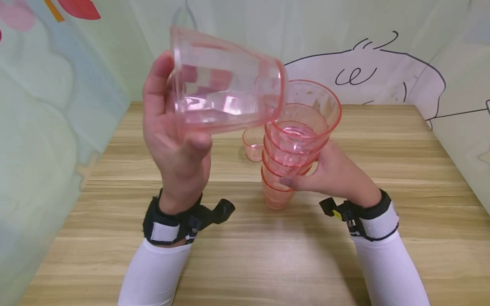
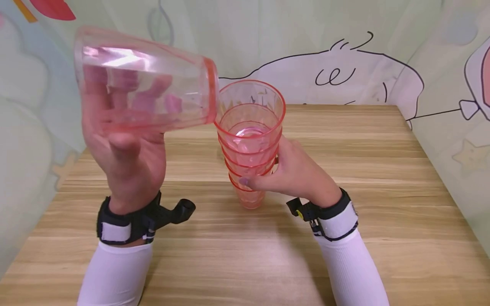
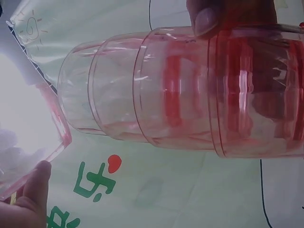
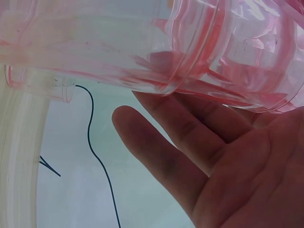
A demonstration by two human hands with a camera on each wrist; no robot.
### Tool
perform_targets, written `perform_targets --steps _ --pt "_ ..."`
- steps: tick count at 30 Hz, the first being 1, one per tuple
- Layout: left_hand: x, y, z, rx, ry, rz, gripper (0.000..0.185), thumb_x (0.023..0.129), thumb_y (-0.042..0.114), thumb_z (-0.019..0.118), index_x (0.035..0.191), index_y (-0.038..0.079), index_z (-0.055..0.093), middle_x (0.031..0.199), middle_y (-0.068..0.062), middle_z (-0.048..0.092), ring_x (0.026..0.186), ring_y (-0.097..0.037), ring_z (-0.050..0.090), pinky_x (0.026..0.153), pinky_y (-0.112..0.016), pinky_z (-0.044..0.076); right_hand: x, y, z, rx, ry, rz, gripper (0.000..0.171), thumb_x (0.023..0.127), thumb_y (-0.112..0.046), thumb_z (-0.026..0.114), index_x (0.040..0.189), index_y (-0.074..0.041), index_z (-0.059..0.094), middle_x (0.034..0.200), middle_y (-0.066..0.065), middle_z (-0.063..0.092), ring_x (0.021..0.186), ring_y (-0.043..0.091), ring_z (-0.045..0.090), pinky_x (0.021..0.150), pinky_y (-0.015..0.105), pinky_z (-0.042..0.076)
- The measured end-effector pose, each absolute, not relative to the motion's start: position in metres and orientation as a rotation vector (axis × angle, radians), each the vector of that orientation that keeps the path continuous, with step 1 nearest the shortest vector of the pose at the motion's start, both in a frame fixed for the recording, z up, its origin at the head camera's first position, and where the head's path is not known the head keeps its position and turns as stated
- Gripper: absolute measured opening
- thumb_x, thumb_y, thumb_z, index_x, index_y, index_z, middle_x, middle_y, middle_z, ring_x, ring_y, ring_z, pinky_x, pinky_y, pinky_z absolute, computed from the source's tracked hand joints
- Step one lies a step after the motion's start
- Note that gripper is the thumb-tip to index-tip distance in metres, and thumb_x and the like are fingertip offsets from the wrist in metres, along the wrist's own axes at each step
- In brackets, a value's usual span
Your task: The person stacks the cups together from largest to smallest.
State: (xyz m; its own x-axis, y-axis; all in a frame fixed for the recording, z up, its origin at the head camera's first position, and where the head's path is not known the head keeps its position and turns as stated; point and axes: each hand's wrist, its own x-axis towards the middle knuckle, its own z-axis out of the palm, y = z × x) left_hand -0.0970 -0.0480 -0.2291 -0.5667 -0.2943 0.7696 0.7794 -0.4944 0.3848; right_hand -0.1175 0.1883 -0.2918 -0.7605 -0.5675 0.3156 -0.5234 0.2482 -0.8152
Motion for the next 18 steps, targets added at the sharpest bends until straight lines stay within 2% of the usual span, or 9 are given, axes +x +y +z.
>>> perform_targets --steps 5,10,15,18 --pt "-0.094 -0.046 -0.226 -0.856 -0.967 -2.093 0.1 0.063 0.038 0.098 0.134 -0.009 0.045 0.119 -0.027 0.056 0.11 -0.043 0.054 0.097 -0.052 0.05 -0.117 0.188 -0.29 -1.068 2.457 -1.561 0.066 0.075 -0.016 0.088 0.134 -0.022 0.057 0.121 -0.008 0.067 0.113 0.013 0.061 0.103 0.036 0.045" --pt "-0.092 -0.04 -0.226 -0.843 -0.983 -2.076 0.103 0.062 0.041 0.097 0.137 -0.009 0.045 0.12 -0.026 0.057 0.111 -0.044 0.054 0.097 -0.053 0.05 -0.117 0.187 -0.291 -1.07 2.431 -1.582 0.068 0.075 -0.015 0.088 0.134 -0.024 0.056 0.124 -0.007 0.066 0.114 0.014 0.061 0.102 0.037 0.047" --pt "-0.087 -0.036 -0.225 -0.828 -1.077 -2.05 0.112 0.066 0.041 0.096 0.143 -0.013 0.036 0.126 -0.024 0.053 0.118 -0.042 0.049 0.098 -0.051 0.05 -0.118 0.187 -0.292 -1.065 2.432 -1.584 0.072 0.074 -0.015 0.089 0.136 -0.026 0.054 0.126 -0.006 0.064 0.116 0.014 0.061 0.102 0.037 0.047" --pt "-0.085 -0.034 -0.222 -0.856 -1.086 -2.07 0.111 0.069 0.037 0.095 0.146 -0.012 0.031 0.131 -0.028 0.05 0.123 -0.046 0.047 0.099 -0.054 0.049 -0.118 0.187 -0.291 -1.068 2.433 -1.581 0.073 0.073 -0.015 0.089 0.137 -0.025 0.054 0.127 -0.006 0.064 0.116 0.014 0.061 0.103 0.037 0.047"
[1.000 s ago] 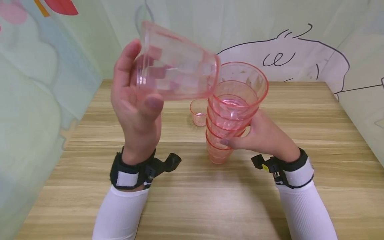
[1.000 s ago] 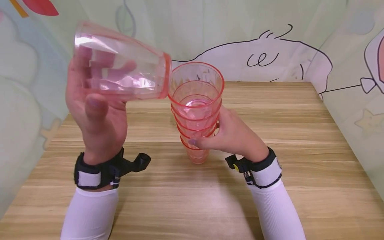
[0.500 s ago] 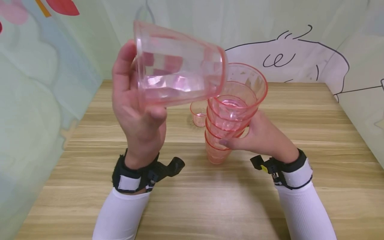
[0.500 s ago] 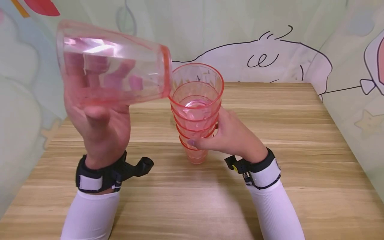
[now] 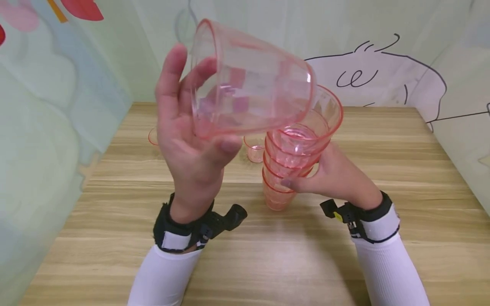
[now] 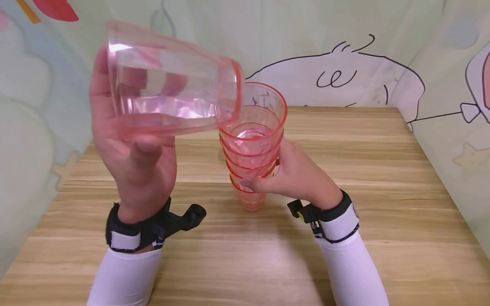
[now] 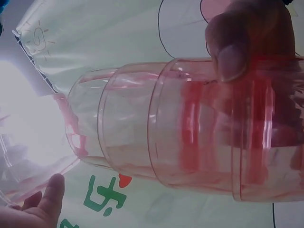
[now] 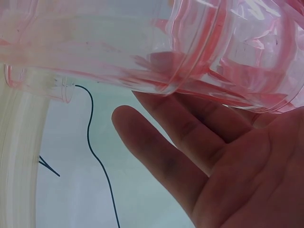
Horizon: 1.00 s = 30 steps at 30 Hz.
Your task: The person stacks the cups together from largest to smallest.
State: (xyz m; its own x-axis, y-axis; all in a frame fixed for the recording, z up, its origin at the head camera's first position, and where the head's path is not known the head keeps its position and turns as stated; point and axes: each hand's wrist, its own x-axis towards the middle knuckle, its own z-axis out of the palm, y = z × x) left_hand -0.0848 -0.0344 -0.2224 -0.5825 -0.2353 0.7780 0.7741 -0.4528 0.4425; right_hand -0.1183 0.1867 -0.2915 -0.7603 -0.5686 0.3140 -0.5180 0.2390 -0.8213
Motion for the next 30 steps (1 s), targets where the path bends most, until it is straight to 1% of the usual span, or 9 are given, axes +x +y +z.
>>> perform_targets --steps 2,5,8,11,18,21,25,28,30 --pt "-0.084 -0.033 -0.221 -0.884 -1.061 -2.098 0.108 0.07 0.033 0.095 0.145 -0.012 0.031 0.132 -0.03 0.049 0.124 -0.049 0.046 0.1 -0.057 0.047 -0.118 0.187 -0.291 -1.069 2.43 -1.582 0.074 0.073 -0.015 0.089 0.137 -0.025 0.054 0.127 -0.006 0.064 0.116 0.014 0.061 0.102 0.037 0.047" --pt "-0.084 -0.03 -0.221 -0.911 -1.022 -2.141 0.102 0.071 0.029 0.095 0.143 -0.011 0.035 0.134 -0.031 0.049 0.123 -0.053 0.048 0.102 -0.061 0.043 -0.119 0.187 -0.291 -1.076 2.419 -1.59 0.074 0.073 -0.014 0.089 0.137 -0.025 0.053 0.127 -0.005 0.064 0.116 0.015 0.061 0.102 0.038 0.047" --pt "-0.085 -0.029 -0.221 -0.922 -1.018 -2.151 0.098 0.072 0.029 0.094 0.141 -0.011 0.037 0.134 -0.032 0.049 0.124 -0.053 0.048 0.105 -0.062 0.04 -0.119 0.187 -0.291 -1.081 2.41 -1.595 0.074 0.073 -0.014 0.089 0.137 -0.025 0.053 0.127 -0.005 0.064 0.116 0.015 0.061 0.103 0.038 0.047" --pt "-0.085 -0.029 -0.221 -0.926 -1.044 -2.143 0.098 0.073 0.03 0.093 0.142 -0.012 0.037 0.135 -0.034 0.047 0.124 -0.054 0.047 0.105 -0.062 0.04 -0.119 0.186 -0.29 -1.086 2.411 -1.595 0.075 0.073 -0.013 0.089 0.137 -0.024 0.053 0.128 -0.005 0.063 0.117 0.015 0.061 0.103 0.038 0.047" --pt "-0.088 -0.029 -0.221 -0.984 -1.015 -2.168 0.096 0.076 0.02 0.09 0.146 -0.013 0.033 0.135 -0.033 0.046 0.123 -0.052 0.047 0.107 -0.062 0.037 -0.119 0.185 -0.287 -1.099 2.405 -1.599 0.077 0.071 -0.012 0.089 0.138 -0.021 0.052 0.128 -0.004 0.063 0.116 0.016 0.06 0.104 0.039 0.046" --pt "-0.087 -0.027 -0.219 -0.985 -1.056 -2.142 0.097 0.077 0.021 0.089 0.147 -0.012 0.032 0.134 -0.031 0.047 0.122 -0.052 0.048 0.104 -0.06 0.041 -0.113 0.182 -0.278 -1.091 2.394 -1.611 0.074 0.072 -0.008 0.087 0.137 -0.015 0.052 0.126 -0.002 0.064 0.115 0.017 0.061 0.103 0.039 0.046" --pt "-0.085 -0.026 -0.217 -0.961 -1.15 -2.082 0.097 0.078 0.025 0.088 0.149 -0.009 0.033 0.135 -0.028 0.048 0.121 -0.051 0.049 0.099 -0.055 0.046 -0.104 0.178 -0.268 -1.055 2.383 -1.624 0.066 0.073 -0.004 0.084 0.131 -0.008 0.055 0.12 -0.001 0.066 0.11 0.018 0.062 0.102 0.039 0.047" --pt "-0.086 -0.024 -0.215 -0.964 -1.204 -2.043 0.093 0.078 0.025 0.087 0.15 -0.007 0.035 0.135 -0.026 0.049 0.12 -0.05 0.05 0.1 -0.055 0.046 -0.103 0.178 -0.267 -1.044 2.392 -1.624 0.063 0.073 -0.004 0.083 0.129 -0.007 0.056 0.118 -0.001 0.067 0.108 0.018 0.062 0.102 0.038 0.046" --pt "-0.087 -0.022 -0.213 -0.98 -1.25 -1.99 0.093 0.08 0.028 0.085 0.15 -0.008 0.035 0.134 -0.024 0.049 0.119 -0.047 0.052 0.1 -0.057 0.045 -0.103 0.178 -0.267 -1.046 2.401 -1.622 0.063 0.073 -0.005 0.083 0.13 -0.009 0.055 0.118 -0.002 0.066 0.11 0.017 0.062 0.103 0.038 0.046"
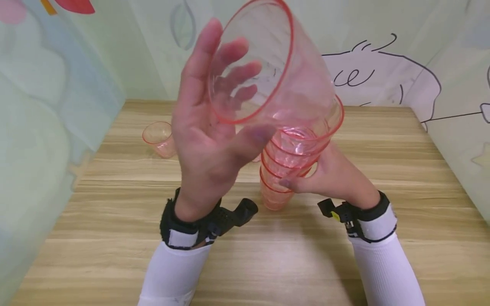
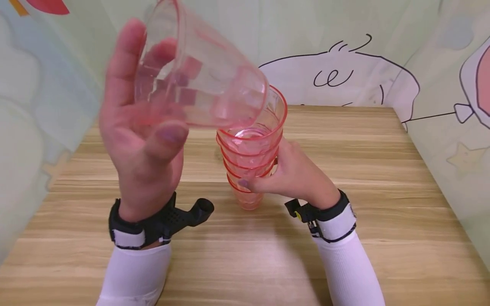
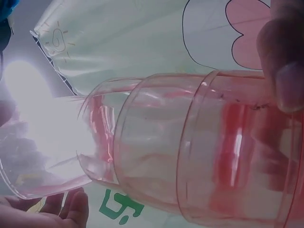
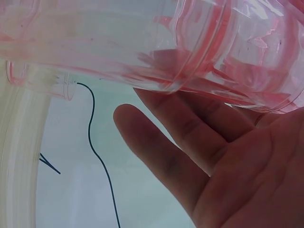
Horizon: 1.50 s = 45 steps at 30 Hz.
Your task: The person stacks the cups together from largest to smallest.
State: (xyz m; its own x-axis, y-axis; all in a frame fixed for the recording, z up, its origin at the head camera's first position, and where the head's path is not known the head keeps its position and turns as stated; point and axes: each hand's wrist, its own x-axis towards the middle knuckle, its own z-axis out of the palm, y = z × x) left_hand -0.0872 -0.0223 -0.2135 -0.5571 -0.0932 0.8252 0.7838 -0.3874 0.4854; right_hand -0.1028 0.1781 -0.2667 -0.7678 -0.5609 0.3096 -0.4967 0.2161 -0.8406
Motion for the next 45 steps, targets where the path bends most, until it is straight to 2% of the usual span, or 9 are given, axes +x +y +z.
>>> perform_targets --steps 7,12,17,25,31,37,40,44,45 --pt "-0.09 -0.013 -0.212 -1.065 -1.295 -1.895 0.091 0.076 0.009 0.08 0.152 -0.006 0.033 0.132 -0.022 0.048 0.117 -0.043 0.053 0.102 -0.057 0.043 -0.101 0.177 -0.266 -1.053 2.461 -1.594 0.062 0.073 -0.006 0.084 0.129 -0.01 0.057 0.119 -0.005 0.065 0.11 0.014 0.059 0.101 0.035 0.046" --pt "-0.091 -0.007 -0.214 -1.07 -1.26 -1.92 0.089 0.078 0.021 0.085 0.145 -0.01 0.035 0.133 -0.027 0.051 0.12 -0.043 0.051 0.103 -0.057 0.041 -0.102 0.177 -0.267 -1.093 2.414 -1.63 0.065 0.072 -0.002 0.084 0.13 -0.005 0.056 0.119 -0.003 0.066 0.11 0.018 0.059 0.102 0.037 0.045" --pt "-0.092 -0.004 -0.216 -1.057 -1.259 -1.874 0.084 0.081 0.033 0.083 0.135 -0.012 0.037 0.133 -0.03 0.053 0.124 -0.044 0.05 0.106 -0.057 0.039 -0.104 0.176 -0.267 -1.112 2.394 -1.632 0.065 0.072 -0.001 0.084 0.131 -0.004 0.055 0.12 -0.003 0.066 0.11 0.019 0.059 0.103 0.038 0.045" --pt "-0.091 -0.004 -0.215 -1.066 -1.329 -1.829 0.09 0.086 0.039 0.079 0.14 -0.018 0.035 0.135 -0.028 0.052 0.12 -0.042 0.053 0.105 -0.056 0.042 -0.103 0.177 -0.266 -1.083 2.388 -1.641 0.067 0.072 -0.001 0.084 0.132 -0.004 0.054 0.12 -0.001 0.066 0.111 0.019 0.06 0.104 0.038 0.044" --pt "-0.091 -0.005 -0.216 -1.081 -1.396 -1.759 0.09 0.09 0.039 0.076 0.145 -0.017 0.031 0.136 -0.026 0.051 0.12 -0.037 0.055 0.103 -0.053 0.044 -0.103 0.177 -0.267 -1.081 2.378 -1.663 0.066 0.071 -0.001 0.084 0.13 -0.004 0.056 0.118 -0.001 0.067 0.109 0.02 0.061 0.102 0.038 0.045" --pt "-0.092 -0.001 -0.219 -1.047 -1.514 -1.665 0.092 0.092 0.049 0.069 0.145 -0.017 0.033 0.136 -0.025 0.053 0.127 -0.031 0.051 0.1 -0.048 0.047 -0.104 0.177 -0.27 -1.079 2.367 -1.657 0.066 0.071 -0.002 0.084 0.13 -0.007 0.054 0.116 -0.002 0.067 0.107 0.02 0.061 0.101 0.038 0.047" --pt "-0.094 0.001 -0.221 -1.041 -1.541 -1.642 0.084 0.089 0.035 0.077 0.143 -0.017 0.037 0.134 -0.027 0.055 0.127 -0.029 0.051 0.098 -0.046 0.049 -0.105 0.177 -0.27 -1.084 2.343 -1.671 0.069 0.072 -0.001 0.084 0.133 -0.007 0.052 0.119 -0.002 0.066 0.108 0.02 0.062 0.1 0.039 0.048" --pt "-0.097 0.002 -0.224 -1.04 -1.538 -1.656 0.084 0.072 0.003 0.082 0.141 -0.016 0.04 0.132 -0.027 0.056 0.124 -0.028 0.053 0.095 -0.046 0.05 -0.106 0.179 -0.27 -1.095 2.35 -1.665 0.068 0.072 -0.002 0.083 0.133 -0.008 0.052 0.12 -0.002 0.065 0.109 0.02 0.061 0.1 0.04 0.048" --pt "-0.097 0.002 -0.224 -1.037 -1.542 -1.661 0.085 0.07 0.001 0.083 0.141 -0.016 0.04 0.132 -0.027 0.056 0.124 -0.028 0.053 0.094 -0.046 0.051 -0.107 0.179 -0.271 -1.099 2.356 -1.662 0.069 0.073 -0.004 0.084 0.133 -0.011 0.052 0.121 -0.002 0.065 0.11 0.02 0.061 0.101 0.04 0.047"
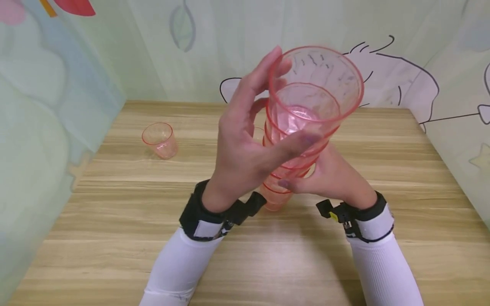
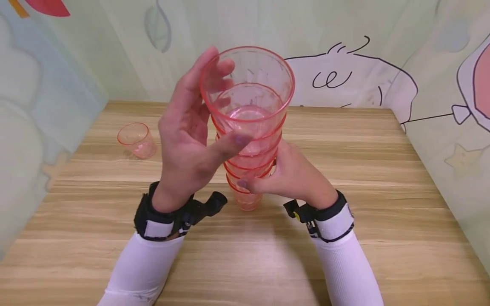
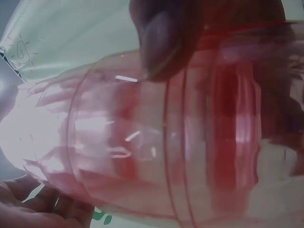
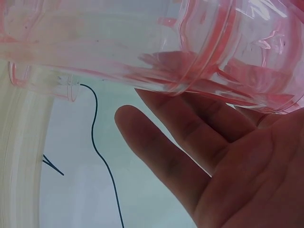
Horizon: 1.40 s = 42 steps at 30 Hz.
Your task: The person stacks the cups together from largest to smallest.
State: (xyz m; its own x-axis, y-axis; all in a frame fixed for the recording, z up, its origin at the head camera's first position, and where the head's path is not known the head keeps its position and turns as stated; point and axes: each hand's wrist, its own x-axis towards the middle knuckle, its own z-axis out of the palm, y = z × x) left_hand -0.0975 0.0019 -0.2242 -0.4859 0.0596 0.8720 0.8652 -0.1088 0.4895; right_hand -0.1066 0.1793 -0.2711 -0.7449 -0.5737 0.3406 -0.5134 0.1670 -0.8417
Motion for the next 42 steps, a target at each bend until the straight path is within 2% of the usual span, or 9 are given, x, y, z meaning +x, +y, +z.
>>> perform_targets --steps 2,5,7,9,11,18,28,38,42 --pt "-0.098 0.0 -0.225 -1.027 -1.566 -1.677 0.087 0.068 0.0 0.083 0.142 -0.016 0.041 0.132 -0.026 0.056 0.123 -0.027 0.053 0.093 -0.045 0.051 -0.111 0.181 -0.277 -1.111 2.367 -1.656 0.071 0.073 -0.006 0.085 0.135 -0.016 0.052 0.124 -0.003 0.064 0.113 0.019 0.06 0.102 0.041 0.047" --pt "-0.097 -0.002 -0.226 -0.99 -1.624 -1.671 0.088 0.08 0.03 0.085 0.142 -0.014 0.042 0.132 -0.024 0.057 0.122 -0.024 0.054 0.091 -0.042 0.053 -0.112 0.181 -0.279 -1.12 2.361 -1.66 0.072 0.074 -0.007 0.085 0.136 -0.02 0.051 0.125 -0.003 0.063 0.114 0.019 0.06 0.102 0.041 0.047" --pt "-0.097 -0.003 -0.226 -0.973 -1.661 -1.661 0.094 0.085 0.052 0.077 0.143 -0.013 0.042 0.132 -0.023 0.058 0.122 -0.022 0.054 0.091 -0.04 0.053 -0.111 0.18 -0.277 -1.122 2.362 -1.659 0.073 0.073 -0.006 0.084 0.137 -0.017 0.05 0.126 -0.003 0.063 0.114 0.019 0.059 0.102 0.042 0.047" --pt "-0.096 -0.004 -0.226 -0.96 -1.697 -1.637 0.104 0.084 0.07 0.064 0.143 -0.013 0.042 0.133 -0.022 0.058 0.121 -0.02 0.055 0.09 -0.039 0.053 -0.106 0.177 -0.27 -1.105 2.35 -1.667 0.071 0.073 -0.003 0.083 0.135 -0.012 0.05 0.123 -0.002 0.064 0.112 0.02 0.06 0.1 0.042 0.048" --pt "-0.096 -0.006 -0.227 -0.959 -1.727 -1.618 0.104 0.084 0.072 0.062 0.144 -0.011 0.042 0.134 -0.02 0.058 0.121 -0.019 0.055 0.09 -0.038 0.053 -0.104 0.177 -0.269 -1.088 2.351 -1.669 0.071 0.073 -0.001 0.083 0.135 -0.008 0.049 0.123 -0.001 0.064 0.112 0.02 0.06 0.1 0.042 0.049" --pt "-0.098 -0.01 -0.23 -0.99 -1.751 -1.593 0.103 0.085 0.07 0.062 0.146 -0.01 0.041 0.132 -0.019 0.06 0.116 -0.018 0.058 0.085 -0.036 0.056 -0.103 0.178 -0.27 -1.062 2.401 -1.636 0.071 0.073 -0.005 0.084 0.135 -0.013 0.051 0.123 -0.004 0.063 0.113 0.017 0.06 0.102 0.04 0.047" --pt "-0.104 -0.021 -0.233 -1.069 -1.797 -1.607 0.1 0.085 0.068 0.065 0.149 -0.005 0.039 0.135 -0.011 0.06 0.121 -0.018 0.058 0.086 -0.038 0.056 -0.104 0.177 -0.27 -1.062 2.378 -1.638 0.075 0.072 -0.002 0.083 0.138 -0.006 0.048 0.127 -0.002 0.062 0.115 0.018 0.06 0.102 0.043 0.047" --pt "-0.115 -0.033 -0.24 -1.165 -1.893 -1.68 0.082 0.084 0.04 0.078 0.148 -0.001 0.045 0.135 -0.006 0.061 0.121 -0.019 0.059 0.086 -0.039 0.055 -0.106 0.178 -0.27 -1.094 2.312 -1.691 0.075 0.072 -0.001 0.082 0.138 -0.008 0.047 0.125 -0.001 0.063 0.115 0.021 0.061 0.101 0.043 0.049" --pt "-0.115 -0.038 -0.239 -1.176 -1.961 -1.66 0.079 0.08 0.02 0.082 0.148 0.001 0.046 0.131 -0.004 0.064 0.118 -0.017 0.06 0.087 -0.039 0.054 -0.106 0.178 -0.27 -1.09 2.315 -1.688 0.073 0.073 -0.002 0.082 0.137 -0.01 0.048 0.125 -0.001 0.063 0.114 0.021 0.06 0.1 0.043 0.05"
